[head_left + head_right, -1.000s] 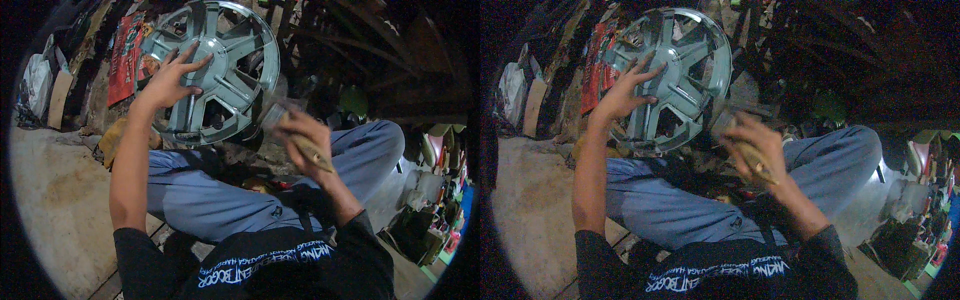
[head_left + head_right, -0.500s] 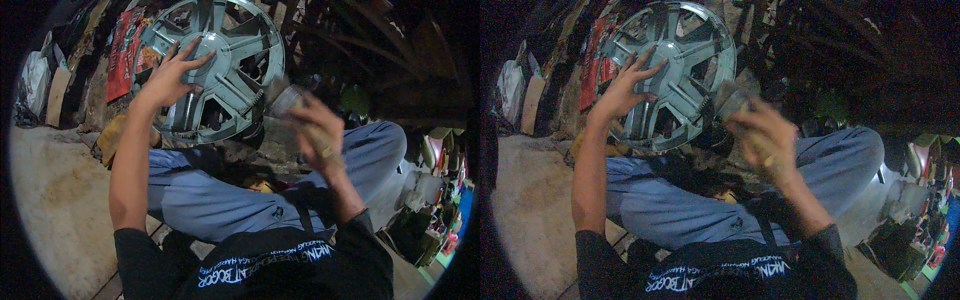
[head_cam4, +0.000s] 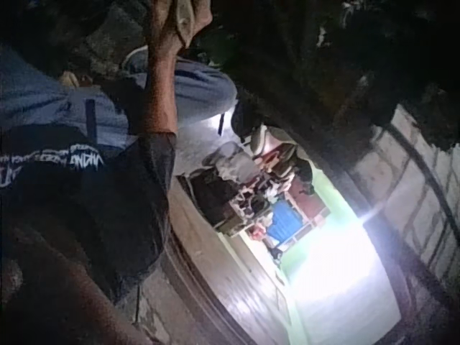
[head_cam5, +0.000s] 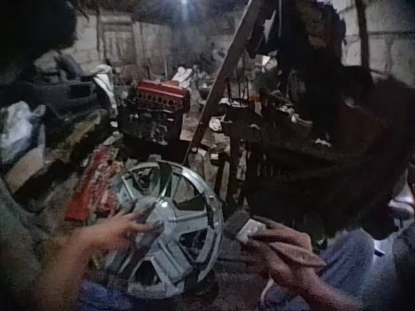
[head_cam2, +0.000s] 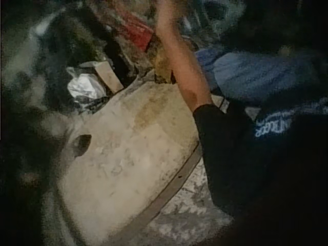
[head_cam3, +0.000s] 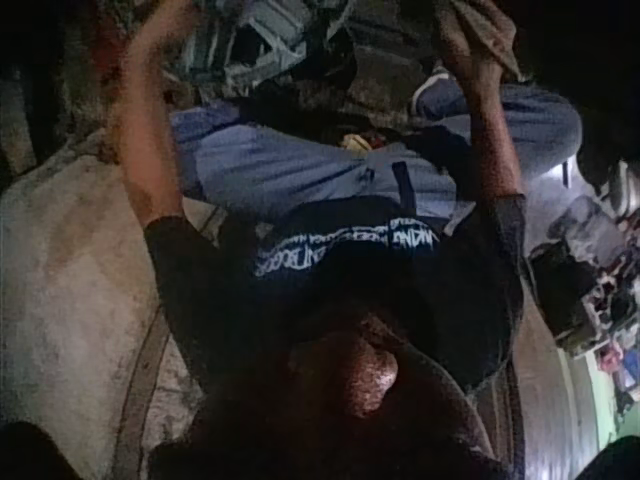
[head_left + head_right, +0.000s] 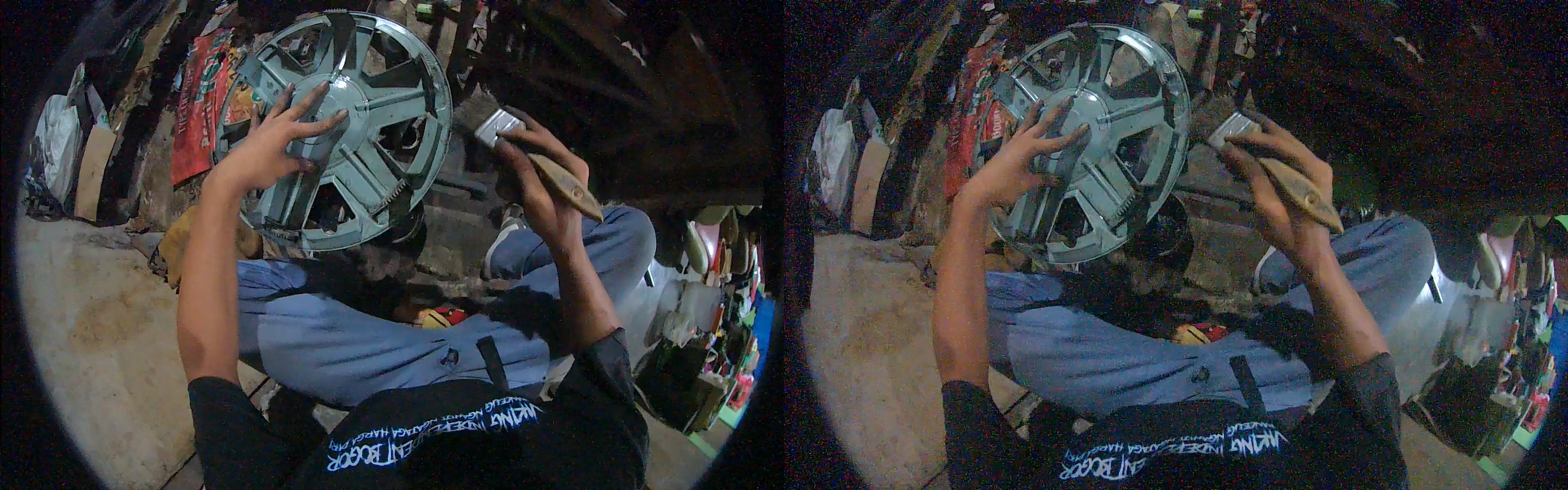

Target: The person sits on the floor and paints a metal wheel rim with a brush. They repeatedly dip the brush into a bottle to apply a light-colored coating to the spokes and center of the rim.

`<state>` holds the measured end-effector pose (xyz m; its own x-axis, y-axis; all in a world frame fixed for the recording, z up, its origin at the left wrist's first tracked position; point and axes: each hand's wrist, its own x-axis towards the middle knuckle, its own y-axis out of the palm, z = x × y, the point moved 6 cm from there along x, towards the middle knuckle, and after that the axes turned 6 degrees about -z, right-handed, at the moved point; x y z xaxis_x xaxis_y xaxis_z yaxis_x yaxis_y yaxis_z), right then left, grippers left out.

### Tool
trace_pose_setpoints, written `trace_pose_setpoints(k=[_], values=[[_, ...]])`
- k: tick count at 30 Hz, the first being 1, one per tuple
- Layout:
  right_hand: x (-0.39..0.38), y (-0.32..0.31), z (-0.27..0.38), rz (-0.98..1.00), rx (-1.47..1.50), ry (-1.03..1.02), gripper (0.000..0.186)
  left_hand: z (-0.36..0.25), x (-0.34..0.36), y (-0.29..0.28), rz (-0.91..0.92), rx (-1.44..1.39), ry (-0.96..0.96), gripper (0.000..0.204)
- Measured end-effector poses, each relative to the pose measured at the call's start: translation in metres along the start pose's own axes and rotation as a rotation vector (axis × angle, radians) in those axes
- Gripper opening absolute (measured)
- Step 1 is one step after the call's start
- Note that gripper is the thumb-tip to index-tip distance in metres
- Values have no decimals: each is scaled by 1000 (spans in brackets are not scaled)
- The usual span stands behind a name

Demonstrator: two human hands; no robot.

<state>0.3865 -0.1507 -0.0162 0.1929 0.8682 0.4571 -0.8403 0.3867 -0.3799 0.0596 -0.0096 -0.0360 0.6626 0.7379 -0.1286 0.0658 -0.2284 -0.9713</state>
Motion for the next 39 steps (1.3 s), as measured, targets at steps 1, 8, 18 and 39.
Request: trace_pose_setpoints(k=[1,8,18,39], values=[[0,-2,1,-7,-12,-1,8,-1,0,-2,-4,0,1,94],[-15,18,34,641,152,-126,16,-9,10,-9,4,22,12,97],[2,7,-7,448,-98,-467,20,-9,12,-12,-24,41,22,100],[-32,43,44,796,371,-81,34,-2,11,-10,-37,-113,58,94]])
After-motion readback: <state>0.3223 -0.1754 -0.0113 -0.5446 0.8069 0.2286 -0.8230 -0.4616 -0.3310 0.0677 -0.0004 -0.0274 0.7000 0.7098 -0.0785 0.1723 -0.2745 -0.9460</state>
